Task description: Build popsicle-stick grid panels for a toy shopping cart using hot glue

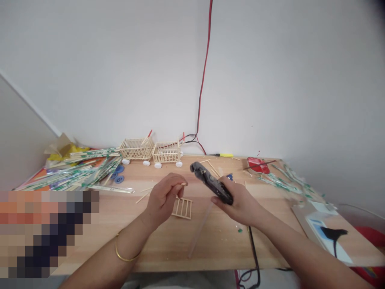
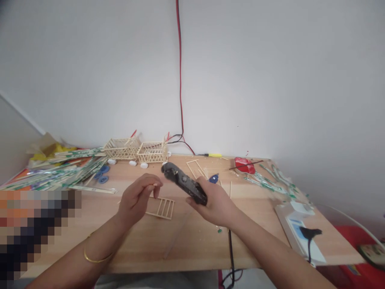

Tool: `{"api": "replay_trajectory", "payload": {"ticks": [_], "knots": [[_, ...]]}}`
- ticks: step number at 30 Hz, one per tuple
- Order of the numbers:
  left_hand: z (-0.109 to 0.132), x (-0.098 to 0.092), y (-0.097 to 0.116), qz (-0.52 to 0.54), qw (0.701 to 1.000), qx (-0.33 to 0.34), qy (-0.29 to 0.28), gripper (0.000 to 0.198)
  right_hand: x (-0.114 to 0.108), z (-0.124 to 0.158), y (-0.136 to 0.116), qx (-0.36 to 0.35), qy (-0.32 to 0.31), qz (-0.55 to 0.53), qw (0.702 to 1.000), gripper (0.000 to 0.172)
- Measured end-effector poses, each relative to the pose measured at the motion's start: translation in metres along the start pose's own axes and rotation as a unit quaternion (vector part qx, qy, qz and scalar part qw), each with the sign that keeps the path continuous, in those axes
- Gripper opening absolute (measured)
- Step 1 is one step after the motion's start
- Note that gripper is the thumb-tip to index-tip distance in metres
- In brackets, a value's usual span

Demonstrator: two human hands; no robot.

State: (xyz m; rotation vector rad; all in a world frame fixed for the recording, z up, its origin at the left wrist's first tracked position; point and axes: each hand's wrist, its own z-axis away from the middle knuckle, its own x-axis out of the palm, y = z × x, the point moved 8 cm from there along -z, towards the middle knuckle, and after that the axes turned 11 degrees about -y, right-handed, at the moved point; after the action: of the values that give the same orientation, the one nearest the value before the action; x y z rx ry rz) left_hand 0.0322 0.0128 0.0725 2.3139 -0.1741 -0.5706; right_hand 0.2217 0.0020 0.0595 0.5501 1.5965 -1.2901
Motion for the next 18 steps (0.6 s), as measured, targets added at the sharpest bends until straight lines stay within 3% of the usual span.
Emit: {"api": "replay_trajectory", "payload": {"ticks": [5, 12, 18], "knots": [[0.003, 0.013, -0.013, 0.105, 0.988, -0.107, -0.029, 0.023, 0.002, -0.001, -0.013, -0.044, 0.002, 0.065, 0.997, 0.022], [0.008, 0.030, -0.025, 0.264, 0.951, -0.153, -0.038, 0.028, 0.000, 0.000, -0.017, -0.049, 0.038, 0.139, 0.988, 0.025], [0.011, 0.033, -0.032, 0.313, 0.931, -0.186, -0.029, 0.027, 0.001, -0.002, -0.016, -0.035, 0.013, 0.138, 0.990, 0.023]]}}
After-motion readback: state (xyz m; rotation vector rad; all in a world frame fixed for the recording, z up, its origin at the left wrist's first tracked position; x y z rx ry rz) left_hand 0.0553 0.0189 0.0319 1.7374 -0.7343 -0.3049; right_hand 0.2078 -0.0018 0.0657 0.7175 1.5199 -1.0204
